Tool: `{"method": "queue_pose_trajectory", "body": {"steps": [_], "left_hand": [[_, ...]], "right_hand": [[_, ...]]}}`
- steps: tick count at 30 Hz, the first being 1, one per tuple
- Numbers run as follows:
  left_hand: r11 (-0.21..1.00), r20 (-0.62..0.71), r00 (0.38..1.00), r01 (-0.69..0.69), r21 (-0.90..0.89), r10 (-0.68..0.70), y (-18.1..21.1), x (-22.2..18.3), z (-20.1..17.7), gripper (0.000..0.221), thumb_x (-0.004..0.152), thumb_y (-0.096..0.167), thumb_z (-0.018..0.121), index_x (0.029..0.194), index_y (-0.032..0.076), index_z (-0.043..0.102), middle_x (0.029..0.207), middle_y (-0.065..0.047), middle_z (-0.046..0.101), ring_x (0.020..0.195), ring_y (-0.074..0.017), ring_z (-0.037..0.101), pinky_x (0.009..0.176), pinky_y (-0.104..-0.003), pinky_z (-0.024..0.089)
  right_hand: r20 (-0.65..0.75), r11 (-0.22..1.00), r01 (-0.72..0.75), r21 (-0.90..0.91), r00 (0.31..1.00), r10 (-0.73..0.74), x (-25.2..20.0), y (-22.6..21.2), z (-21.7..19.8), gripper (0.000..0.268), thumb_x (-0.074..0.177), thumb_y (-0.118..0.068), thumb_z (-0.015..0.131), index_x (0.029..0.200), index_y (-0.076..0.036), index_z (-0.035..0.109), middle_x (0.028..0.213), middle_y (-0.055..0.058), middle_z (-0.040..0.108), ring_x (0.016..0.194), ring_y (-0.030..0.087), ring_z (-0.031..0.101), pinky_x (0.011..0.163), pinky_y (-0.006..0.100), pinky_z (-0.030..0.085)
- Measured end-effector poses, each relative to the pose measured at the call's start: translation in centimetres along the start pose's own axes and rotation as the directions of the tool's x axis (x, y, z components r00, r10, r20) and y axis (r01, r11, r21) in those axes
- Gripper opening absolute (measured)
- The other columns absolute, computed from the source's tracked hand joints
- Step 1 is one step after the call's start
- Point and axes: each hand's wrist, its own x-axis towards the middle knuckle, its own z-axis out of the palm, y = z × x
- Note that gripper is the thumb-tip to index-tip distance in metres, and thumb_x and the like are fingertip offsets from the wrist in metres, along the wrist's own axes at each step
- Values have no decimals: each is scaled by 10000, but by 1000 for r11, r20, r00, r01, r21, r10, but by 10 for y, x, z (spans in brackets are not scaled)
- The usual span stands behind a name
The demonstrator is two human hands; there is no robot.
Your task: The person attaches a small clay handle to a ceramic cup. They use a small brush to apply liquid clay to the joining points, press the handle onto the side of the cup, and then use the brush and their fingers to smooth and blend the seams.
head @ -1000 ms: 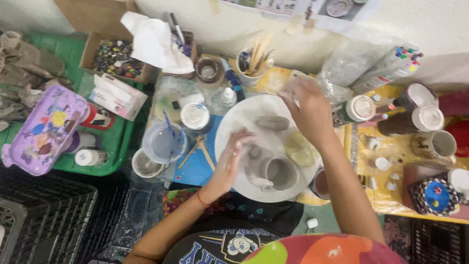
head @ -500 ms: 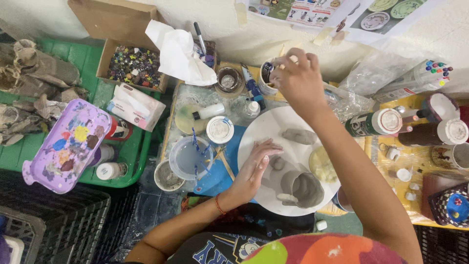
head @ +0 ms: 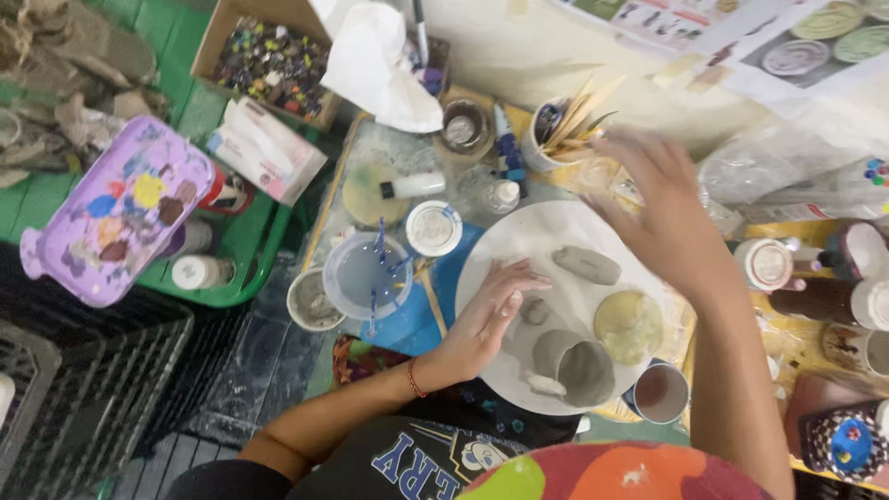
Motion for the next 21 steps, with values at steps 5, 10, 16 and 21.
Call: {"method": "queue_pose_trajectory", "body": {"steps": [5,10,16,21], "left_hand": [[999,-3,999,-42,-3,42,0,-8,-2,471,1162,366,298,1381,50,571,1459,-138,572,1557,-335,362,1356,-504,102],[993,-28,996,-78,83,80,0,-23,1,449,1157,362,331,1369,50,575,1445,-131,583,1530,-344,399,1349,-499,160],[983,-50,987,-150,102,155,7,-52,-1,410,1156,318,375,1427,58,540,1460,-117,574,1501,-335,437,1330,-470,264],[941,-28,965,-246,231,259,22,-85,-9,370,1100,246,504,1435,95,543,1496,-129,576,1479,-347,448,1301,-473,306]], "right_hand": [[-147,967,-212,142,962,232,-105,-30,-7,376,1039,-77,592,1411,-29,584,1453,145,593,1401,305,537,1256,434,384],[-358,769,-234,595,780,514,-208,-18,51,416,1206,-289,417,1475,17,504,1487,192,580,1408,345,538,1310,476,374],[-329,567,-31,823,787,522,-268,0,118,658,1156,-573,317,1479,-17,451,1524,248,505,1517,385,449,1342,505,321],[-288,684,-165,710,819,497,-254,1,122,664,1085,-542,362,1427,6,513,1623,225,452,1540,384,390,1200,453,236]]}}
